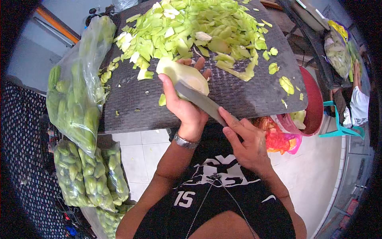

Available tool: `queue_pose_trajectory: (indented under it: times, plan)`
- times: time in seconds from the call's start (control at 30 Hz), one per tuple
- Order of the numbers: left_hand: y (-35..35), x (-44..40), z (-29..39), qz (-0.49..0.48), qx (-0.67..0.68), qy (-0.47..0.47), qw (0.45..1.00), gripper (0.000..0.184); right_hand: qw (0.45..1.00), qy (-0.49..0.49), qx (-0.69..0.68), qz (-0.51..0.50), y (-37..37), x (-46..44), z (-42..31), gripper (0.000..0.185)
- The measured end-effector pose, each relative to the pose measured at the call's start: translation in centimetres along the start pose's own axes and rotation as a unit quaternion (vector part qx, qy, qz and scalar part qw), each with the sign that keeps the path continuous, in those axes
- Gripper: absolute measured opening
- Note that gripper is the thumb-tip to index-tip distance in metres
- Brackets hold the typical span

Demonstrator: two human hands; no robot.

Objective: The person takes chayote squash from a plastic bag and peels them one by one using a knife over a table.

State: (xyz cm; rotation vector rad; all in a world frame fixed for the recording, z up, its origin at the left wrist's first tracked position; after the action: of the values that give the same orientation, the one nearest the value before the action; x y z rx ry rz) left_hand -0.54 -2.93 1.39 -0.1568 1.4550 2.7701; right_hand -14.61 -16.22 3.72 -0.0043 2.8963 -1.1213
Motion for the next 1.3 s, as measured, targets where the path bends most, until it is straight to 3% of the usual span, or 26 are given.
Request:
queue_pose_trajectory:
  times: [0.53,0.73,0.8,0.93,1.13,1.2,1.3]
  plan:
    - [-0.8,-1.2,1.4,0.016,-0.038,0.093,0.995,0.050,1.000,0.010,0.005,0.022,2.0,-1.0,0.0,0.048]
    - [-2.5,-2.4,-1.2,0.050,0.066,-0.052,0.995,0.045,0.986,-0.014,0.138,0.089,0.4,-0.8,0.2,0.048]
    - [-2.7,-2.6,-1.1,0.040,0.048,-0.033,0.997,0.044,0.984,0.003,0.158,0.079,0.0,-0.5,0.3,0.048]
    - [-2.4,-2.4,-0.4,0.037,0.031,0.000,0.999,0.042,0.986,0.017,0.130,0.102,-0.8,-0.4,1.4,0.047]
    - [-3.3,-2.5,-3.0,0.051,0.028,-0.156,0.986,0.038,0.995,0.027,0.031,0.094,-1.5,-1.8,2.3,0.045]
    - [-2.8,-2.1,-3.2,0.048,0.038,-0.179,0.982,0.039,0.997,0.041,0.021,0.066,-1.4,-2.2,2.5,0.044]
    - [-3.0,-2.2,-3.1,0.041,0.038,-0.196,0.979,0.043,0.996,-0.012,-0.020,0.088,-1.6,-2.6,2.1,0.043]
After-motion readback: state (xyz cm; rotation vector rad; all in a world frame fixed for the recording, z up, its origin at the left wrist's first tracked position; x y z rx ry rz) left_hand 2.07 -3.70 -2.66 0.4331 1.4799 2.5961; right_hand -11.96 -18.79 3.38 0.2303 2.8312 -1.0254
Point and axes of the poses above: each hand's wrist, its own x-axis away from the middle knuckle, its own y-axis out of the palm, z = x × y, the point moved 9 cm from there along -x, towards the middle knuckle, and after that the axes turned 6 degrees about -z, right-handed, at the moved point
